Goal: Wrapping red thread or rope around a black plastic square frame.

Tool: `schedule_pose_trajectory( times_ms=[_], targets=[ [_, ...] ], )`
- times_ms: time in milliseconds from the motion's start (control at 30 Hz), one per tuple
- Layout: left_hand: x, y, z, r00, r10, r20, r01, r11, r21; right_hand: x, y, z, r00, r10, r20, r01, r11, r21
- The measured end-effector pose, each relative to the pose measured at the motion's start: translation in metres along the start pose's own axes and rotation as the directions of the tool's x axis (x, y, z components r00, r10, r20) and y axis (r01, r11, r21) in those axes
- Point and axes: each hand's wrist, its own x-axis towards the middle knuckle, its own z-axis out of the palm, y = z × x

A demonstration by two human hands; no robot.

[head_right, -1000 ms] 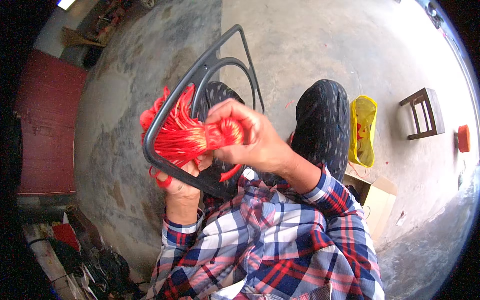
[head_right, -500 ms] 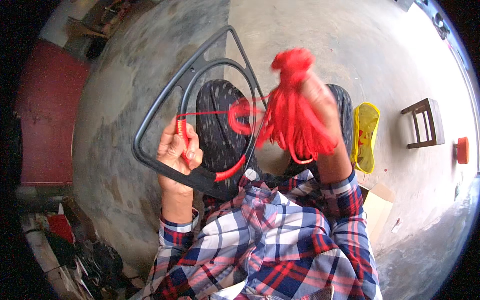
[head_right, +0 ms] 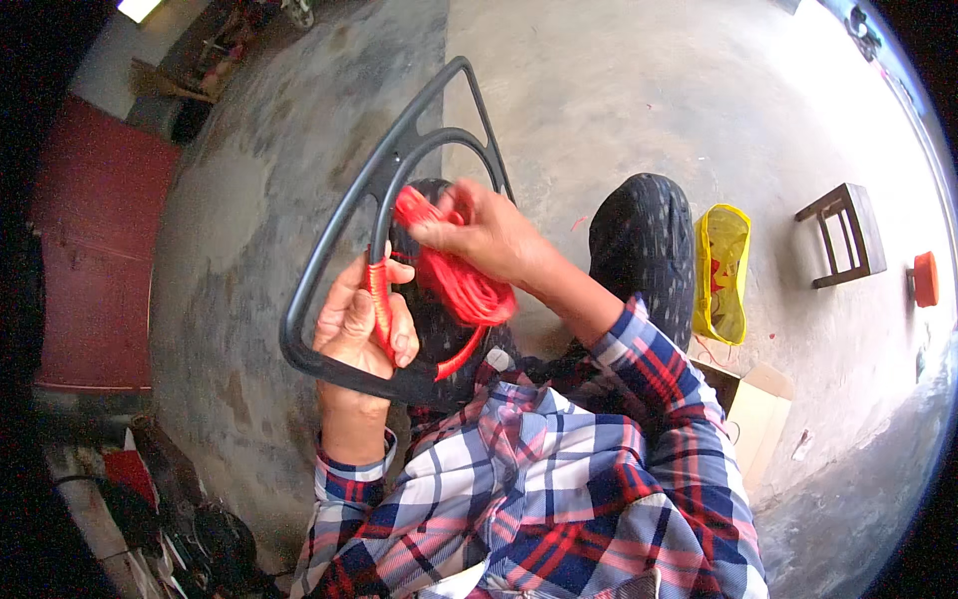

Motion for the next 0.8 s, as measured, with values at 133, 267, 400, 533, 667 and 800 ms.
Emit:
schedule_pose_trajectory(
  times_ms=[133, 267, 400, 533, 667, 800],
  targets=[
    [-0.006, -0.006, 0.005, 0.988, -0.110, 0.111, 0.128, 0.976, -0.177, 0.008, -0.036, 0.011, 0.953, -0.214, 0.213, 0.019, 0.746, 0.666],
    [0.000, 0.000, 0.018, 0.933, -0.281, 0.223, 0.356, 0.808, -0.470, 0.005, -0.050, 0.012, 0.784, -0.451, 0.427, 0.113, 0.780, 0.616],
    [-0.004, -0.011, 0.008, 0.913, -0.272, 0.303, 0.399, 0.748, -0.530, 0.020, -0.064, 0.006, 0.400, -0.707, 0.584, 0.637, 0.672, 0.378],
    [-0.002, -0.016, 0.004, 0.932, -0.216, 0.291, 0.347, 0.762, -0.547, 0.002, -0.046, 0.008, 0.916, -0.344, 0.207, 0.259, 0.900, 0.349],
    [0.000, -0.017, -0.008, 0.967, -0.251, -0.035, 0.224, 0.911, -0.347, -0.024, -0.016, -0.013, 0.958, -0.228, 0.176, 0.144, 0.907, 0.395],
    [0.007, -0.008, -0.003, 0.979, -0.146, -0.145, 0.123, 0.980, -0.156, -0.045, -0.019, 0.006, 0.945, -0.218, 0.245, 0.035, 0.809, 0.587]
  ],
)
